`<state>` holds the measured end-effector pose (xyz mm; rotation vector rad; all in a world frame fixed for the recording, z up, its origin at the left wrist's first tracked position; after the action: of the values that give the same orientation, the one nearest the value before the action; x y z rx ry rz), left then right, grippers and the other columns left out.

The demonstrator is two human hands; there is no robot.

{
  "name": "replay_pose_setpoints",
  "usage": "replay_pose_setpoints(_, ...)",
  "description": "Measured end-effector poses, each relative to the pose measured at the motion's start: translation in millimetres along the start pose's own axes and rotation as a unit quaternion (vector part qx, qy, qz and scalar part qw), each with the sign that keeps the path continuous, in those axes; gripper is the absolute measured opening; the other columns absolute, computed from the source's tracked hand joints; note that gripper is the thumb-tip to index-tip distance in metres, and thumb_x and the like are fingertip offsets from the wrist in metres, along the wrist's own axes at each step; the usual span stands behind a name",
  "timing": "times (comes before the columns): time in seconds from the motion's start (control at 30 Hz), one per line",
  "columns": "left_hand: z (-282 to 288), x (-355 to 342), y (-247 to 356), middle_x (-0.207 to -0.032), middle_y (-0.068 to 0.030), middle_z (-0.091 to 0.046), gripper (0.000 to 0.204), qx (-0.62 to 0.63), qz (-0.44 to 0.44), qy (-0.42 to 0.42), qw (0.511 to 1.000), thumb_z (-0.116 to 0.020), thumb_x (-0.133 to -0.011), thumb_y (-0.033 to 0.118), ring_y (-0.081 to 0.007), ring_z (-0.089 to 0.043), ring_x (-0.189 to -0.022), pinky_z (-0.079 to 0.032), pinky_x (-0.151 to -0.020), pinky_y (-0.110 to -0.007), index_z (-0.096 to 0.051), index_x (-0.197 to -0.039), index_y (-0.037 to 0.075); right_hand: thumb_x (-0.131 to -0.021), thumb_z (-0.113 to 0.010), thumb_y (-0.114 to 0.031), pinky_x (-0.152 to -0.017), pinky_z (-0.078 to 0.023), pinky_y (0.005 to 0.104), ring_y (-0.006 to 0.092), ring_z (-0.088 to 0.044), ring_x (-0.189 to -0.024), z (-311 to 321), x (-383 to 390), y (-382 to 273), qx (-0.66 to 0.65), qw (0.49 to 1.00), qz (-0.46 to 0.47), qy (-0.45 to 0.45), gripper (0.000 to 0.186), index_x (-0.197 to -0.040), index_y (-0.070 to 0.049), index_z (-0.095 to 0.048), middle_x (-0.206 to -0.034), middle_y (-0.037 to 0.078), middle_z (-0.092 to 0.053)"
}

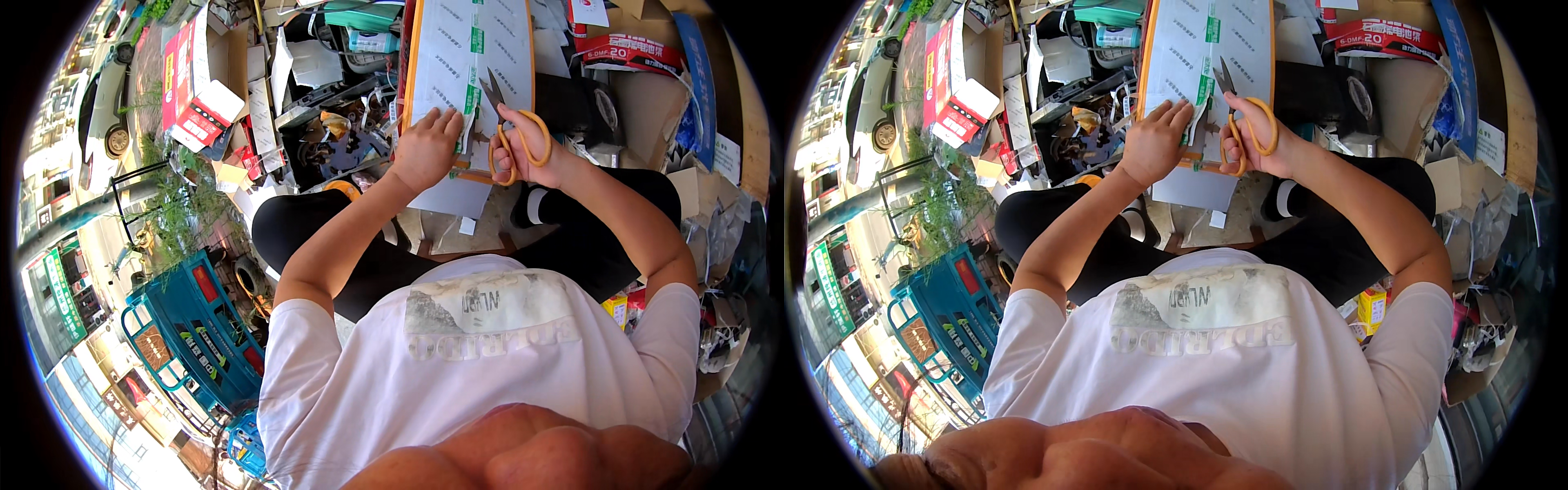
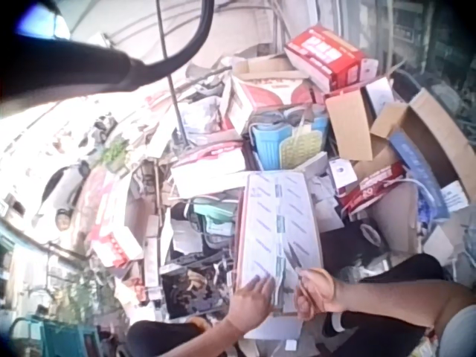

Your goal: The person uses scissors to cut through and disassemble various cardboard boxes, removing the paper contents and discarded items from inside them while sitting on the ground.

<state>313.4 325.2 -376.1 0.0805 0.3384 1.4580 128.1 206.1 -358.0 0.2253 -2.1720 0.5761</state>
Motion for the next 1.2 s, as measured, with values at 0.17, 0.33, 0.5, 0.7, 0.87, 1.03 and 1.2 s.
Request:
replay_pose_setpoints(0.17, -12, 2, -1, -0.128, -0.0101, -0.064, 0.059, -0.034, -0.015, 0.017, 0.999, -0.074, -0.071, 0.012, -0.0296, -0.062, -0.118, -0.055, -0.088, -0.036, -0.057, -0.126, 0.005, -0.090, -0.050, -0.072, -0.068, -0.056, 0.0364, 0.0108, -0.050, -0.056, -7, 1, 9, -0.011, 1.000, 0.012, 0.017, 0.063, -0.088, -0.009, -0.050, -0.066, -0.002, -0.047)
replay_pose_setpoints(0.33, -18, 2, 1, -0.127, -0.0105, -0.065, 0.056, -0.046, -0.023, 0.018, 0.998, -0.072, -0.073, 0.011, -0.0298, -0.063, -0.115, -0.056, -0.088, -0.036, -0.057, -0.126, 0.004, -0.088, -0.054, -0.071, -0.064, -0.054, 0.0352, 0.0098, -0.046, -0.052, -5, -11, -7, -0.009, 0.999, 0.017, 0.040, 0.063, -0.088, -0.009, -0.049, -0.065, -0.003, -0.045)
replay_pose_setpoints(0.5, -19, 0, 2, -0.127, -0.0107, -0.065, 0.053, -0.050, -0.018, 0.033, 0.998, -0.069, -0.074, 0.009, -0.0298, -0.063, -0.116, -0.055, -0.088, -0.036, -0.057, -0.126, 0.003, -0.088, -0.055, -0.071, -0.058, -0.054, 0.0344, 0.0094, -0.047, -0.053, -2, -22, -7, 0.027, 0.996, 0.043, 0.073, 0.062, -0.086, -0.009, -0.049, -0.065, -0.003, -0.045)
replay_pose_setpoints(0.7, -16, -4, 5, -0.121, -0.0140, -0.067, 0.036, -0.042, -0.032, 0.062, 0.997, -0.059, -0.082, 0.012, -0.0311, -0.064, -0.111, -0.055, -0.084, -0.038, -0.060, -0.116, -0.001, -0.088, -0.054, -0.070, -0.052, -0.055, 0.0343, 0.0100, -0.049, -0.050, -7, -30, -2, 0.085, 0.983, 0.092, 0.135, 0.062, -0.085, -0.008, -0.050, -0.062, -0.003, -0.045)
replay_pose_setpoints(0.87, -19, -5, 4, -0.120, -0.0136, -0.067, 0.035, -0.048, -0.033, 0.068, 0.996, -0.060, -0.081, 0.011, -0.0300, -0.064, -0.111, -0.055, -0.084, -0.038, -0.060, -0.115, 0.000, -0.087, -0.057, -0.068, -0.050, -0.051, 0.0287, 0.0078, -0.048, -0.049, -6, -28, -6, 0.103, 0.983, 0.092, 0.119, 0.061, -0.088, -0.008, -0.049, -0.061, -0.004, -0.043)
replay_pose_setpoints(1.03, -10, -5, -4, -0.120, -0.0110, -0.068, 0.037, 0.013, -0.012, 0.074, 0.997, -0.062, -0.080, 0.008, -0.0280, -0.066, -0.110, -0.055, -0.085, -0.036, -0.060, -0.116, 0.003, -0.088, -0.054, -0.070, -0.048, -0.039, 0.0225, 0.0066, -0.040, -0.048, -1, -9, -29, -0.032, 0.999, 0.040, 0.008, 0.061, -0.088, -0.010, -0.047, -0.062, -0.007, -0.041)
replay_pose_setpoints(1.2, -3, -5, -11, -0.120, -0.0084, -0.069, 0.040, 0.034, 0.038, 0.065, 0.997, -0.066, -0.078, 0.007, -0.0252, -0.066, -0.112, -0.056, -0.087, -0.035, -0.059, -0.118, 0.006, -0.090, -0.053, -0.070, -0.054, -0.040, 0.0238, 0.0073, -0.041, -0.050, -17, 19, -2, -0.032, 0.999, 0.006, 0.021, 0.059, -0.087, -0.010, -0.046, -0.062, -0.006, -0.040)
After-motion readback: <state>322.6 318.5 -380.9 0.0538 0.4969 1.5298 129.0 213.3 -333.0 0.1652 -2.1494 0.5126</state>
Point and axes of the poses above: each hand's wrist, its own x-axis away from the middle knuckle, its own z-axis out of the back of the hand, y = z × x, the point moved 1 cm from there along -x, towards the middle knuckle
